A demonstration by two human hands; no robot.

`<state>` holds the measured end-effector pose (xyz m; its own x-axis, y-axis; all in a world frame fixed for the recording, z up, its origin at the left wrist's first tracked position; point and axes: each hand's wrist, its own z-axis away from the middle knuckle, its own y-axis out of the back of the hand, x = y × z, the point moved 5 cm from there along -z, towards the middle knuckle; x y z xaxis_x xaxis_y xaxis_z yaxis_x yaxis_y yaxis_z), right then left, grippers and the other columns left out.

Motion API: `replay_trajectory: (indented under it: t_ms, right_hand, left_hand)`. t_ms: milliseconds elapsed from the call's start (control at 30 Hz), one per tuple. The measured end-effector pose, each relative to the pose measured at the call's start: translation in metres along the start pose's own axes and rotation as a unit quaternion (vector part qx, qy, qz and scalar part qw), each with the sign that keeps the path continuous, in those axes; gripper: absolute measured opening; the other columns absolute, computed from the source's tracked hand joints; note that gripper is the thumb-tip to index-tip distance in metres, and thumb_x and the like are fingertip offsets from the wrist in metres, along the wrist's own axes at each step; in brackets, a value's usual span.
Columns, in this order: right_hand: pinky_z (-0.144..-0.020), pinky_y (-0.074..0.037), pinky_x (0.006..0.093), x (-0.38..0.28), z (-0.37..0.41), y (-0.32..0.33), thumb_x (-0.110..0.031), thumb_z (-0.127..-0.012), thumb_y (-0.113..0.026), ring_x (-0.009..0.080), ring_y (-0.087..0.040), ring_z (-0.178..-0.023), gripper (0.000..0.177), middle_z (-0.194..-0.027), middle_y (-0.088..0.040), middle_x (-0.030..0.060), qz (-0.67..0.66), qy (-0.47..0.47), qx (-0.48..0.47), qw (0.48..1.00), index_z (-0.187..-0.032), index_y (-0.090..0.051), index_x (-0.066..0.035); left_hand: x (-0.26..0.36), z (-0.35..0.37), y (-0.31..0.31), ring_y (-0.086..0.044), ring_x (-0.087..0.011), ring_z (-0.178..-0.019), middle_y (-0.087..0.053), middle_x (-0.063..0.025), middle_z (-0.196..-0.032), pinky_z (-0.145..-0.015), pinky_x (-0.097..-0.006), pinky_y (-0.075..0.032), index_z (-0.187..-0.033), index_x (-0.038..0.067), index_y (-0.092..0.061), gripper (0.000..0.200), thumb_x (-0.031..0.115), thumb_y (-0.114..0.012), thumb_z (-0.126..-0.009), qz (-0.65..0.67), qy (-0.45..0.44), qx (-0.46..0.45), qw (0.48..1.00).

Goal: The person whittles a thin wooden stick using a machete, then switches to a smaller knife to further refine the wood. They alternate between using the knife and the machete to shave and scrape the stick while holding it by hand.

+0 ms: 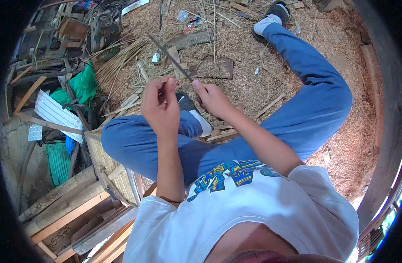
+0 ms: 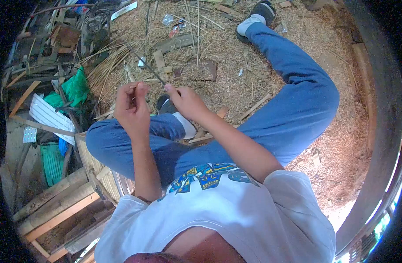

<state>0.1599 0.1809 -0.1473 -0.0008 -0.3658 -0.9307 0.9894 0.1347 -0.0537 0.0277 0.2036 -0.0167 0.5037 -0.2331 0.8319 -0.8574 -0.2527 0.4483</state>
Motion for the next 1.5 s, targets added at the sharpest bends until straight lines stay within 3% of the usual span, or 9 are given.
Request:
replay_trajectory:
  t_ms: [333,367,567,767,867,967,1067,1167,1500]
  right_hand:
    - [-0.065,-0.047,0.0505,-0.046,0.022,-0.011,-0.048,-0.106,-0.048,0.0419,-0.061,-0.063,0.061,-0.067,-0.061,0.0249,0.020,0.104,-0.022,0.994,-0.082,-0.066,0.005]
    - [-0.057,-0.045,0.0376,-0.042,0.020,-0.012,-0.051,-0.108,-0.043,0.0189,-0.055,-0.055,0.064,-0.057,-0.056,0.0081,0.036,0.131,-0.002,0.991,-0.073,-0.062,-0.001]
    - [-0.070,-0.051,0.0500,0.041,-0.021,-0.003,-0.061,-0.103,-0.044,0.0421,-0.067,-0.069,0.075,-0.068,-0.065,0.0245,0.021,-0.150,-0.034,0.988,-0.077,-0.068,0.005]
    - [-0.069,-0.051,0.0493,0.026,-0.018,0.002,-0.058,-0.104,-0.045,0.0416,-0.065,-0.067,0.071,-0.068,-0.065,0.0257,0.044,-0.012,0.048,0.998,-0.082,-0.069,0.005]
    - [-0.057,-0.044,0.0371,-0.001,-0.002,-0.002,-0.056,-0.107,-0.042,0.0158,-0.052,-0.055,0.067,-0.058,-0.054,0.0050,0.043,0.072,0.007,0.996,-0.073,-0.061,-0.001]
    - [-0.057,-0.043,0.0370,-0.019,0.008,-0.008,-0.054,-0.107,-0.044,0.0150,-0.052,-0.056,0.065,-0.058,-0.054,0.0054,0.018,0.141,0.016,0.990,-0.074,-0.060,-0.001]
    - [-0.069,-0.051,0.0475,0.007,-0.006,-0.007,-0.052,-0.105,-0.047,0.0417,-0.064,-0.067,0.066,-0.068,-0.063,0.0257,0.033,0.072,0.048,0.996,-0.079,-0.067,0.005]
    - [-0.071,-0.051,0.0487,0.084,-0.038,-0.006,-0.056,-0.104,-0.045,0.0431,-0.065,-0.069,0.070,-0.072,-0.065,0.0265,-0.016,-0.159,-0.016,0.987,-0.081,-0.069,0.005]
    - [-0.075,-0.053,0.0503,0.002,-0.007,-0.001,-0.058,-0.104,-0.044,0.0477,-0.068,-0.080,0.068,-0.078,-0.068,0.0276,0.083,0.082,0.063,0.991,-0.089,-0.073,0.002]
  left_hand:
    - [-0.003,0.000,0.005,-0.067,-0.0118,-0.086,-0.067,-0.0066,-0.092,-0.081,-0.0273,-0.058,-0.103,-0.002,-0.061,0.006,0.003,-0.064,-0.102,0.048,0.065,-0.005,0.997]
    - [-0.004,0.001,0.005,-0.067,-0.0119,-0.086,-0.067,-0.0066,-0.092,-0.080,-0.0272,-0.058,-0.103,-0.002,-0.061,0.006,0.003,-0.064,-0.101,0.048,0.061,-0.006,0.997]
    - [-0.010,-0.001,0.010,-0.066,-0.0101,-0.083,-0.068,-0.0061,-0.092,-0.076,-0.0243,-0.056,-0.102,-0.002,-0.062,0.004,0.002,-0.064,-0.101,0.023,0.044,0.002,0.999]
    - [-0.007,-0.006,0.003,-0.066,-0.0092,-0.081,-0.068,-0.0066,-0.091,-0.074,-0.0237,-0.056,-0.102,-0.001,-0.062,0.004,0.002,-0.063,-0.101,0.075,0.068,0.033,0.994]
    - [-0.005,-0.005,0.000,-0.067,-0.0096,-0.081,-0.069,-0.0071,-0.090,-0.074,-0.0242,-0.056,-0.102,-0.001,-0.062,0.004,0.002,-0.063,-0.101,0.073,0.058,0.026,0.995]
    - [-0.003,-0.001,-0.001,-0.066,-0.0095,-0.080,-0.069,-0.0068,-0.089,-0.074,-0.0243,-0.055,-0.103,-0.001,-0.061,0.004,0.003,-0.062,-0.102,0.064,0.043,0.024,0.997]
    - [-0.003,-0.001,0.002,-0.067,-0.0122,-0.087,-0.064,-0.0072,-0.093,-0.081,-0.0286,-0.059,-0.104,-0.002,-0.060,0.005,0.003,-0.062,-0.102,0.035,0.058,0.007,0.998]
    - [-0.013,0.000,0.008,-0.067,-0.0138,-0.090,-0.062,-0.0077,-0.095,-0.084,-0.0309,-0.062,-0.104,-0.002,-0.059,0.006,0.003,-0.061,-0.102,0.025,0.066,0.015,0.997]
    - [-0.004,-0.002,-0.001,-0.066,-0.0114,-0.084,-0.064,-0.0083,-0.092,-0.079,-0.0283,-0.062,-0.104,-0.004,-0.058,0.006,0.001,-0.060,-0.102,0.050,0.061,0.028,0.997]
